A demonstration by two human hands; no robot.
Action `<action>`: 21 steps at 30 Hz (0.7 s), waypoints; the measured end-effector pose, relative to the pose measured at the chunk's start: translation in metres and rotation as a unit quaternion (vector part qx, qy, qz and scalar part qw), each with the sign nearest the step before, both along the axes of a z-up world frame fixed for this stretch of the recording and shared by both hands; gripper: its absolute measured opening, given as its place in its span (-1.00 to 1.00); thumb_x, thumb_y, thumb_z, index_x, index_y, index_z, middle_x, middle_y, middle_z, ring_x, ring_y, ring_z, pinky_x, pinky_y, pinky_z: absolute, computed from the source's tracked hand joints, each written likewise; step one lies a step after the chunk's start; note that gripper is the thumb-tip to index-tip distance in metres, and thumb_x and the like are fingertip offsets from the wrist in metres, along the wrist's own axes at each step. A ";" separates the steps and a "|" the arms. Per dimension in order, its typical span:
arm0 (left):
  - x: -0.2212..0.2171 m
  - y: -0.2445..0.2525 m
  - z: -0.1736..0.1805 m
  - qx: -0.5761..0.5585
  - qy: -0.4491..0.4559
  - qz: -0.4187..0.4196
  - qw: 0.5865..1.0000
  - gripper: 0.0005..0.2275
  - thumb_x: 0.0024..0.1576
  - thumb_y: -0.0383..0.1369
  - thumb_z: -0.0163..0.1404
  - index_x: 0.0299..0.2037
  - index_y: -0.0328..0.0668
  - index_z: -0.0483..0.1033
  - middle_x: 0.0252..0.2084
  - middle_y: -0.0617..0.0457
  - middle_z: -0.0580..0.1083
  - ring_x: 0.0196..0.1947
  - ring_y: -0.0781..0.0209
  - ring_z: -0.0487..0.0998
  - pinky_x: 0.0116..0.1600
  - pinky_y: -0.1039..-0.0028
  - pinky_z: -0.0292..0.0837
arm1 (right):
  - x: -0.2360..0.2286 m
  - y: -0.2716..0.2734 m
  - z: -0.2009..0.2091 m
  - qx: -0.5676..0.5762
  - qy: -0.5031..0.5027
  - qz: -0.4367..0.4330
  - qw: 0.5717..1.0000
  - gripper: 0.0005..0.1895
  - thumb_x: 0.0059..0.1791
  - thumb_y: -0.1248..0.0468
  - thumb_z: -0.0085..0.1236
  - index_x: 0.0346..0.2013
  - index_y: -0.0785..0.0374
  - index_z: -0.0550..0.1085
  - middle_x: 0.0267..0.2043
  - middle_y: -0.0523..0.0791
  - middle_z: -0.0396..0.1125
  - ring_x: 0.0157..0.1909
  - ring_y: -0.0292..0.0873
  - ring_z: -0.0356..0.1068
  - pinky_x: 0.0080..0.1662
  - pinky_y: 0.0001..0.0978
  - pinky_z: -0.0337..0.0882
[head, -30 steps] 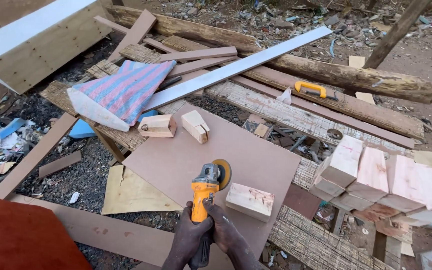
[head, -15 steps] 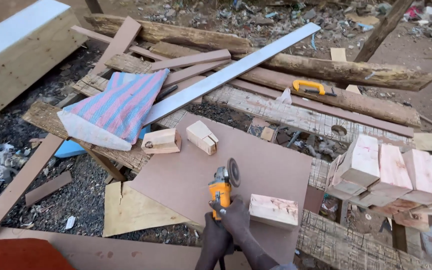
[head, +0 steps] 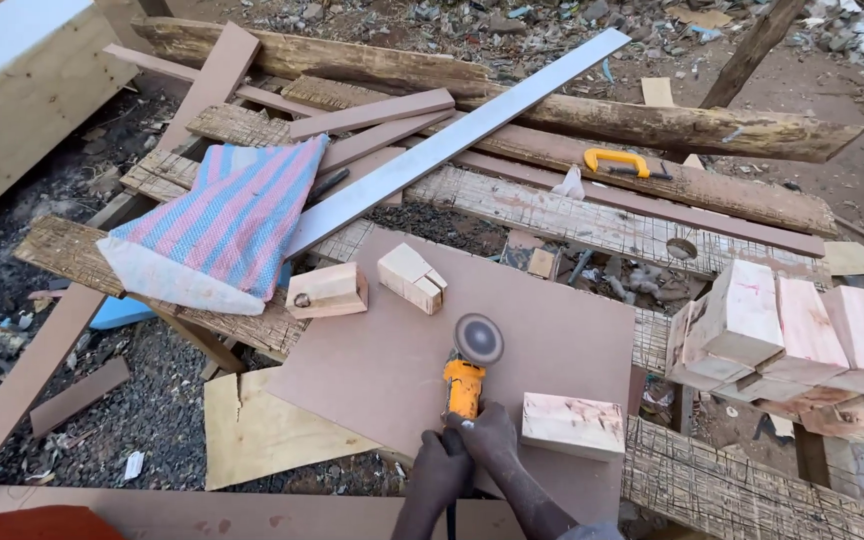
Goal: Using a handheld angle grinder to sand and smooth the surfaces of small wooden blocks on a pallet workbench.
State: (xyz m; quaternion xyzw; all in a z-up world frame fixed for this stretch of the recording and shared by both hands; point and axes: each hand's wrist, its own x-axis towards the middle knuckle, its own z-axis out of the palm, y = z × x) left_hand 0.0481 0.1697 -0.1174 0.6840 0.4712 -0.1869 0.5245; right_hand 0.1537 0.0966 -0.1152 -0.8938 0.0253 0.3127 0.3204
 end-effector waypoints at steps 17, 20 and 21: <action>-0.034 -0.037 -0.072 0.228 -0.094 -0.061 0.967 -0.44 0.32 0.15 0.29 0.23 -0.03 0.38 0.27 -0.14 0.40 0.24 -0.38 0.63 0.14 -0.32 0.67 | -0.020 -0.035 -0.034 0.080 -0.074 0.089 0.990 -0.10 -0.01 -0.25 0.60 0.51 0.00 0.47 0.50 -0.15 0.47 0.46 -0.05 0.61 0.40 0.00 0.60; -0.034 -0.038 -0.071 0.237 -0.079 -0.055 0.967 -0.45 0.31 0.11 0.32 0.24 -0.05 0.39 0.27 -0.14 0.39 0.24 -0.33 0.65 0.15 -0.26 0.72 | -0.020 -0.069 -0.030 0.098 -0.236 0.166 0.953 -0.27 -0.01 0.02 0.56 0.43 0.00 0.51 0.40 -0.19 0.50 0.37 -0.03 0.58 0.37 0.00 0.55; -0.032 -0.038 -0.071 0.248 -0.077 -0.052 0.964 -0.44 0.31 0.07 0.34 0.28 -0.06 0.39 0.27 -0.14 0.39 0.23 -0.30 0.66 0.14 -0.23 0.77 | -0.017 -0.080 -0.026 0.103 -0.341 0.221 0.908 -0.32 -0.04 0.18 0.50 0.40 0.04 0.55 0.32 -0.15 0.54 0.37 0.06 0.51 0.39 0.07 0.47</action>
